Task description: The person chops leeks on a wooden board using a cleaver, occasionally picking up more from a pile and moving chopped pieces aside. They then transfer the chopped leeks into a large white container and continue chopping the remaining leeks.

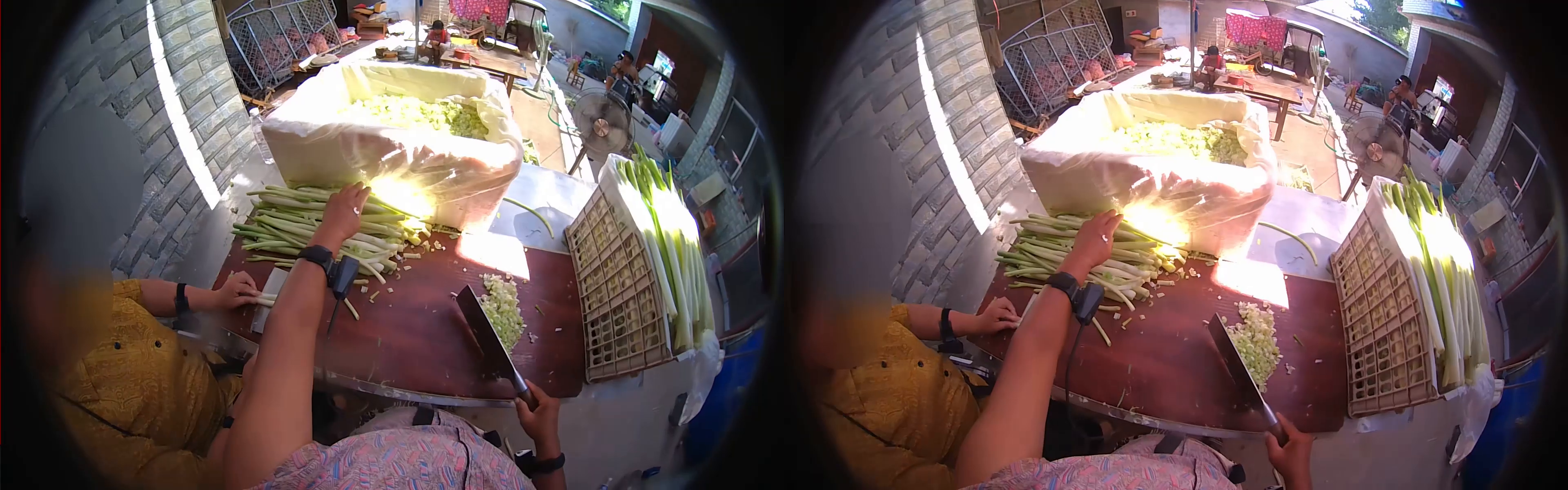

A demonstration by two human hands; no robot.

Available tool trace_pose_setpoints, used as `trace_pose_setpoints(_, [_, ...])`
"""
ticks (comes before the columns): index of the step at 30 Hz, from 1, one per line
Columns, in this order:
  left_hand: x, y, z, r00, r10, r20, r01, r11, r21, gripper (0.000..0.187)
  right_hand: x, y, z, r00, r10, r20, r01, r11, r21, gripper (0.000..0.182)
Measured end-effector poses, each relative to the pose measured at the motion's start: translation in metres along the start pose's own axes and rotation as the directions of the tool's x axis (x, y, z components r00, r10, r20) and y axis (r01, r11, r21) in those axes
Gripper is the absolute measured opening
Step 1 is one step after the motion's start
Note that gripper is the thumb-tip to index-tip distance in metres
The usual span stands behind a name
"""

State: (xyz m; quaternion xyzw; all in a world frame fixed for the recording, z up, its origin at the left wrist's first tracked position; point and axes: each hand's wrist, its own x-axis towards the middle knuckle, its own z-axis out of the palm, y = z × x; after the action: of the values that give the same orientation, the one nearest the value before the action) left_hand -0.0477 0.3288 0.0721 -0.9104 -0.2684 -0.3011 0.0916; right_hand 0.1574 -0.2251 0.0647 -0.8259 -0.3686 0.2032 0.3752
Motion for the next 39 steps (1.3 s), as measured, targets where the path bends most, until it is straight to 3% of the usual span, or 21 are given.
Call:
trace_pose_setpoints(1, [0.001,0.001,0.002,1.000,0.005,0.000,-0.005,1.000,-0.012,0.040,-0.001,0.000,0.002,0.999,0.034,-0.015,-0.034,0.999,0.012,0.046])
trace_pose_setpoints(3, [0.002,0.007,0.000,0.986,-0.059,0.157,0.044,0.995,0.092,0.039,-0.003,-0.005,0.003,0.997,0.076,-0.034,-0.075,0.997,0.021,0.045])
trace_pose_setpoints(6, [0.012,0.016,-0.009,0.962,-0.149,0.227,0.139,0.989,0.057,0.032,-0.006,-0.011,0.007,0.993,0.096,-0.062,-0.095,0.995,0.012,0.045])
trace_pose_setpoints(13, [0.006,0.007,-0.011,0.998,0.023,0.065,-0.035,0.982,0.184,0.023,-0.004,-0.007,0.012,0.991,0.086,-0.101,-0.085,0.996,0.007,0.042])
trace_pose_setpoints(15, [0.003,0.006,-0.020,0.996,0.089,-0.012,-0.084,0.969,0.233,0.010,-0.003,-0.006,0.012,0.993,0.073,-0.093,-0.070,0.997,0.034,0.042])
trace_pose_setpoints(22, [0.026,0.018,-0.041,0.979,-0.007,0.206,-0.046,0.967,0.252,0.014,0.001,0.001,0.011,0.998,0.037,-0.049,-0.034,0.998,0.059,0.040])
trace_pose_setpoints(24, [0.038,0.031,-0.055,0.989,0.130,0.070,-0.143,0.961,0.239,0.015,0.002,-0.003,0.009,0.998,0.062,-0.032,-0.060,0.996,0.059,0.040])
trace_pose_setpoints(30, [0.054,0.112,-0.102,0.946,0.294,-0.134,-0.262,0.941,0.214,0.026,0.001,-0.014,0.005,0.999,0.034,-0.029,-0.032,0.997,0.066,0.037])
trace_pose_setpoints(33, [0.031,0.139,-0.082,0.957,0.290,-0.026,-0.278,0.937,0.213,0.033,-0.001,-0.007,0.008,0.998,-0.012,-0.060,0.021,0.989,0.144,0.035])
trace_pose_setpoints(35, [0.002,0.150,-0.052,0.958,0.286,0.024,-0.286,0.940,0.188,0.037,-0.005,-0.003,0.007,0.982,-0.128,-0.138,0.151,0.973,0.173,0.034])
trace_pose_setpoints(39, [-0.050,0.183,-0.044,0.946,0.244,0.211,-0.285,0.939,0.193,0.035,-0.030,-0.005,-0.018,0.988,-0.080,-0.130,0.101,0.982,0.162,0.037])
